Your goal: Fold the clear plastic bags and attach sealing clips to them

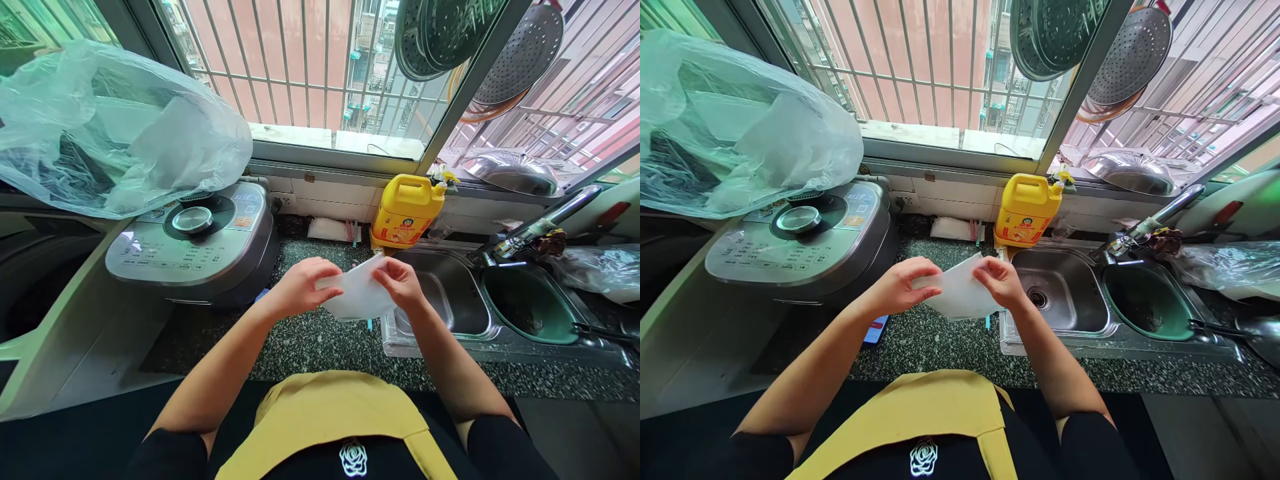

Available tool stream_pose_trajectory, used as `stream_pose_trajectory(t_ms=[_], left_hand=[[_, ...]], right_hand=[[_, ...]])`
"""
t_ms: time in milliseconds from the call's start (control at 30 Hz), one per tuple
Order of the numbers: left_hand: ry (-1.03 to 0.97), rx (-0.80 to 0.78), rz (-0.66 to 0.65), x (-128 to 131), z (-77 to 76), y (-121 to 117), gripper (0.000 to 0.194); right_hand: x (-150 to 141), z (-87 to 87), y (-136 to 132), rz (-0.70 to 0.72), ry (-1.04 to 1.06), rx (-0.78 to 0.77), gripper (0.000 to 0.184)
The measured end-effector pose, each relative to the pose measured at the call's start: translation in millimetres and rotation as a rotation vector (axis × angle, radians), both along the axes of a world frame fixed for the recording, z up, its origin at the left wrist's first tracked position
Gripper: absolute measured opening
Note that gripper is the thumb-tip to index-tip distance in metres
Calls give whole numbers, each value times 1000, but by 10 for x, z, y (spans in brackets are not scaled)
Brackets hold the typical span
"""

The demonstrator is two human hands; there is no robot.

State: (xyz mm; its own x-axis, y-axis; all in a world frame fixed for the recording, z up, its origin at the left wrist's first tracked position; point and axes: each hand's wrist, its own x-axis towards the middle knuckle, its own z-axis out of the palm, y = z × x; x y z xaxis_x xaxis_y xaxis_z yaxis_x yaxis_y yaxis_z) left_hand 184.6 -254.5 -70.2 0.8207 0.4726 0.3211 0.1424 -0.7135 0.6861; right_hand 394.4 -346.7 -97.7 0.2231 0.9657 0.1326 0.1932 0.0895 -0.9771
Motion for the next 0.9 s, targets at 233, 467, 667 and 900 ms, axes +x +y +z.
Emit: stream_pose_trajectory(t_ms=[233,467,667,900], left_hand=[[-196,-274,85,-129,-152,-10,27],[-458,-641,127,20,-126,-185,40],[-479,-816,54,221,-101,-233,43],[-472,-692,112,315,-6,-269,40]], right_hand=[[93,-35,-56,-142,89,92,52],[-22,-19,19,-155,174,115,58],[-339,96,166,24,203,119,53],[-410,61,210,75,204,110,54]])
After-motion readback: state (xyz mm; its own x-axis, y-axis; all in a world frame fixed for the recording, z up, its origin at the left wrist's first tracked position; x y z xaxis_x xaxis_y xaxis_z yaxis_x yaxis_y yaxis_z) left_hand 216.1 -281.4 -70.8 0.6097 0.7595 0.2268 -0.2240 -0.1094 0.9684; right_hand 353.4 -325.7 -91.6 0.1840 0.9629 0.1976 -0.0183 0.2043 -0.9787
